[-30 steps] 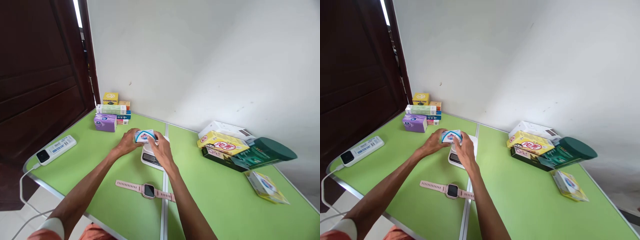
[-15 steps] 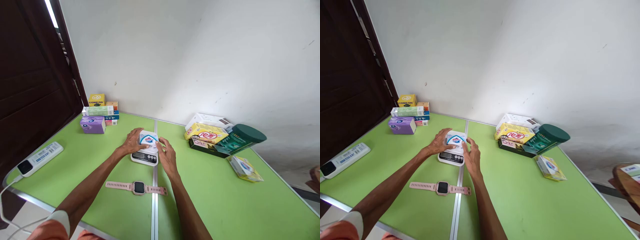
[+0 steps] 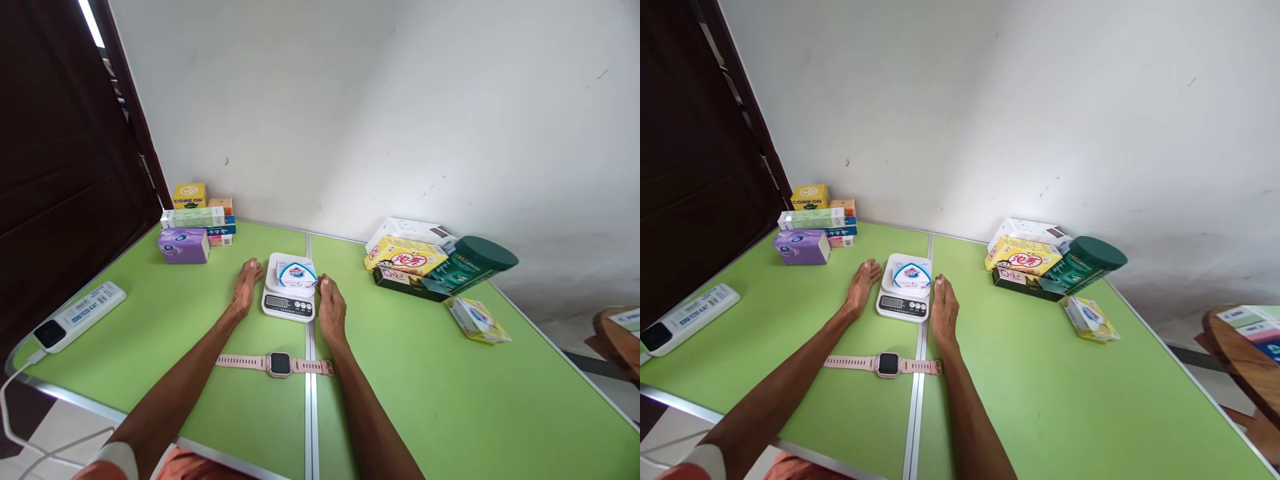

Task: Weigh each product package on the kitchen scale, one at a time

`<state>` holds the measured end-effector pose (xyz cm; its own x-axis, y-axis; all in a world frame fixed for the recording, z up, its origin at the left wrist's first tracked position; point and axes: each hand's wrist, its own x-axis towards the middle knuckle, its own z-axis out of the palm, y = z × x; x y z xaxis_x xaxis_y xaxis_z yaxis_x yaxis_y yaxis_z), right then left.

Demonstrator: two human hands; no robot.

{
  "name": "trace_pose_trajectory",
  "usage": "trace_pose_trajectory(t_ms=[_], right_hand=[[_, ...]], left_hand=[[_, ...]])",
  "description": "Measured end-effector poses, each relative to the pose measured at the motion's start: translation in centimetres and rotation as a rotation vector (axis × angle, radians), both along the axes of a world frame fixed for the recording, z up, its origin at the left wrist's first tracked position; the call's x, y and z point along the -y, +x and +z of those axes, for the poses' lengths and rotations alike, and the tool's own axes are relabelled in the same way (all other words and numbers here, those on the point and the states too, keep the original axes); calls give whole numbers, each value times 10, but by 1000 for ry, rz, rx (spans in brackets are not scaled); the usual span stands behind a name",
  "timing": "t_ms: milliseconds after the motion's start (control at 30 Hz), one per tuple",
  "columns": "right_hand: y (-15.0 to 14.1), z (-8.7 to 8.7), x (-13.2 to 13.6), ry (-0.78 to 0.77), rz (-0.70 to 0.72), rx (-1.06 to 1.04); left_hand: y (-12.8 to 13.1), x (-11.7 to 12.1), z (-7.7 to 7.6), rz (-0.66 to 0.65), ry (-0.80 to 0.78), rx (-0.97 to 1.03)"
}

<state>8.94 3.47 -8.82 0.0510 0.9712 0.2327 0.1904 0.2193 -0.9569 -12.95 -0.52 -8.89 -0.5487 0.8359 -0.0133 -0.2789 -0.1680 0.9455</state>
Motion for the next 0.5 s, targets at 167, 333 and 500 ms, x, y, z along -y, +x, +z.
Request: trace_pose_trajectory(t_ms=[167, 333, 500], right_hand=[[0, -2, -1, -1, -1, 30], [0, -3, -2, 12, -2, 32], [-1, 1, 1, 16, -9, 35]], left_hand=[[1, 4, -2, -24, 9, -109], [1, 7, -5, -31, -11, -218], [1, 7, -6, -44, -1, -257]])
